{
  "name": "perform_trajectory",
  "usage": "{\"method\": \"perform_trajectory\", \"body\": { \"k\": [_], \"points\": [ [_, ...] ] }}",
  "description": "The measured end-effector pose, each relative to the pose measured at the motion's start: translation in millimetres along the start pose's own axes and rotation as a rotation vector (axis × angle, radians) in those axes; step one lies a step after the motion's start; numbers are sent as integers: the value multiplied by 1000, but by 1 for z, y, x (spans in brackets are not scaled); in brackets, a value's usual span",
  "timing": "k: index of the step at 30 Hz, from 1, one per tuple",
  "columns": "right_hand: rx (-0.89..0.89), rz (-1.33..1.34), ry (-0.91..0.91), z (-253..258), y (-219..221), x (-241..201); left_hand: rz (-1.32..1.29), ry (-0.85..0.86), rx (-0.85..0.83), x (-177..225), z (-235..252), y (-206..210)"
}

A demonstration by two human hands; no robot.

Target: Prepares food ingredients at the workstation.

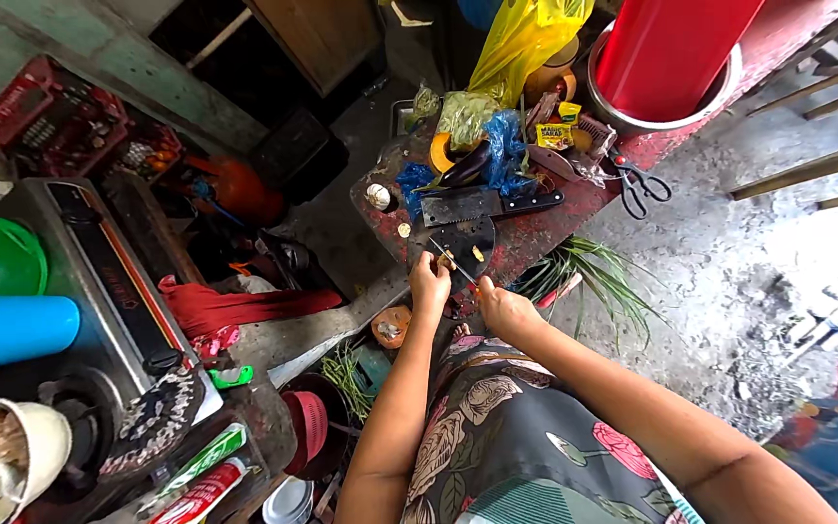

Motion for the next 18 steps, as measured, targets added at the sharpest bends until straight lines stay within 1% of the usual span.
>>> {"method": "perform_trajectory", "body": {
  "k": [2,6,9,15,18],
  "points": [
    [-24,31,15,9,-1,3,-23,-3,-5,0,0,2],
    [-36,172,-91,25,-1,19,-84,-31,-33,-8,3,5],
    [-25,248,-145,19,-5,21,-62,-37,-48,-7,4,3],
    [-29,112,-64,3,3,9,-16,-13,-18,-5,3,3],
    [15,41,-30,0,6,6,17,-7,-27,-2,3,1]
  ]
}}
Point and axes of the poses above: each hand's wrist, its own z-axis towards the middle knuckle, its own y-axis out of the palm, x = y × z, the point moved 7 cm from there along z, towards the middle knuckle, and after that the axes turned 14 degrees about z, right-handed, at the moved point
